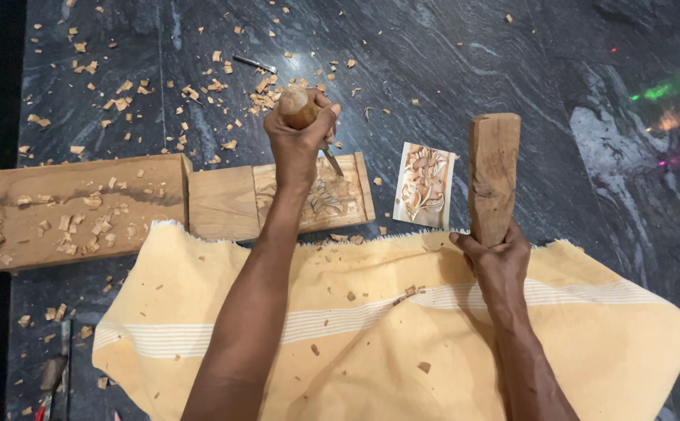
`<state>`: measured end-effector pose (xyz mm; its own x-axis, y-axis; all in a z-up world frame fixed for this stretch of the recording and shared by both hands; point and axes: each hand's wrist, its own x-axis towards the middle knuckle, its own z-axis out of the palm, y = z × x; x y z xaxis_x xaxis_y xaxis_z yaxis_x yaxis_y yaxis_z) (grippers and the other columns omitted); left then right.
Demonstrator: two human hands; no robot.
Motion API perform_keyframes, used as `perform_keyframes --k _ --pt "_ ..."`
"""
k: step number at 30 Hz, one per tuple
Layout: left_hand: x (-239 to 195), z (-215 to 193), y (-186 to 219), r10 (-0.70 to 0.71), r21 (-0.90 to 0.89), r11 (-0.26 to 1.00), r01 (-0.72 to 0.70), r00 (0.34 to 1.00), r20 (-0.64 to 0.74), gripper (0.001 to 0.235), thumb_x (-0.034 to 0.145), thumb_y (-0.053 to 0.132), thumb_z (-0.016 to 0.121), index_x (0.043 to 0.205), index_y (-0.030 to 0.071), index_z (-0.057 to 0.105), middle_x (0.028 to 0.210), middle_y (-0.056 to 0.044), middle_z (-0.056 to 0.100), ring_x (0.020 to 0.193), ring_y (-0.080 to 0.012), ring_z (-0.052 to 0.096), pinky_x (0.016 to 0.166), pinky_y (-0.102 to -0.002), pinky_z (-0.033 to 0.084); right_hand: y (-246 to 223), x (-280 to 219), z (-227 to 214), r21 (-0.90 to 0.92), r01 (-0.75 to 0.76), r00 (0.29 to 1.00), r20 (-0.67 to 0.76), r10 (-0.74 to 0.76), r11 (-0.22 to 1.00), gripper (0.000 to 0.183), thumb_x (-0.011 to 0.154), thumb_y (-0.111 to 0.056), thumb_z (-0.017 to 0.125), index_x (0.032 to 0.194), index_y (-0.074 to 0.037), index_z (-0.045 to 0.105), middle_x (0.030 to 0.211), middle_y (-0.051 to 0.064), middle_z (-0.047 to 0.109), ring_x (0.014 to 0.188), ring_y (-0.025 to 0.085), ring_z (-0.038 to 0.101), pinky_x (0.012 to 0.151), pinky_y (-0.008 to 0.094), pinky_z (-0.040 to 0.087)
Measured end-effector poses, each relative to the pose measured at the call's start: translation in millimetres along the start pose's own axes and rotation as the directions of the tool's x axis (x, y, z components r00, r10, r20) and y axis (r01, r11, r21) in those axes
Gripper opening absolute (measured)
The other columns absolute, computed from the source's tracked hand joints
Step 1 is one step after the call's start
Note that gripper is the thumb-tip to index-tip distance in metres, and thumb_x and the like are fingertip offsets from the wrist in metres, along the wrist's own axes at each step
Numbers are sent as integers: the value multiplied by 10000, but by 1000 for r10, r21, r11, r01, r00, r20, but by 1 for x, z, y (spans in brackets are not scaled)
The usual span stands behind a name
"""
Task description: The person carves a floral design into a rectangular wooden block using a chisel and a wooden mallet. They repeatedly strike the chisel to remove wood shavings and refine the pattern.
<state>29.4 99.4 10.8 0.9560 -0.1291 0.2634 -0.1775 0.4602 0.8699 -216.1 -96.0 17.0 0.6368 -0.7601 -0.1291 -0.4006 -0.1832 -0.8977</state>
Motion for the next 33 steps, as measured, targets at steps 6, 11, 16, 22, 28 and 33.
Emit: perform_keyframes --k 6,11,16,22,28,33 --pt "-1 1 -3 4 30 1000 -4 1000 7 92 884 -6 761 877 57 695 685 -2 651 560 -49 592 474 -207 447 4 2 -1 -9 -1 1000 5 1 1000 348 768 -54 833 1042 -3 624 773 82 662 554 131 584 460 286 452" --pt "-2 4 -10 35 80 996 -39 998 50 98 875 -19 749 895 66 705 735 2 685 599 -44 631 514 -205 519 11 4 -1 -38 25 1000 11 -24 999 390 763 -78 842 1083 4 634 804 99 686 564 140 610 467 287 494" --pt "-10 1 -16 99 84 991 -105 992 74 119 886 -56 720 911 59 699 796 -6 690 663 -48 644 572 -210 517 15 5 -2 -59 44 999 -2 -44 997 476 753 -104 854 1160 -11 626 850 88 702 594 133 627 479 278 504" --pt "-28 -3 -15 141 83 986 -148 987 77 135 855 -75 706 936 32 696 848 -6 689 731 -51 640 647 -212 522 -30 -3 1 -117 252 967 -15 -255 961 452 799 -138 907 1132 -17 628 902 92 692 699 165 610 595 314 507" --pt "-33 -2 -9 181 96 977 -192 977 116 119 859 -81 707 929 12 683 868 -3 674 767 -49 621 681 -222 515 -145 -8 -29 -83 846 530 14 -848 527 441 913 -88 943 1150 -19 578 1082 70 670 985 163 686 860 302 590" --pt "-36 -5 -16 212 98 968 -230 964 161 109 898 -80 727 948 9 689 847 -6 666 768 -50 606 709 -221 515 -196 2 19 -215 946 290 216 -932 245 400 810 -94 887 1084 -72 596 942 102 670 774 238 675 689 362 580"
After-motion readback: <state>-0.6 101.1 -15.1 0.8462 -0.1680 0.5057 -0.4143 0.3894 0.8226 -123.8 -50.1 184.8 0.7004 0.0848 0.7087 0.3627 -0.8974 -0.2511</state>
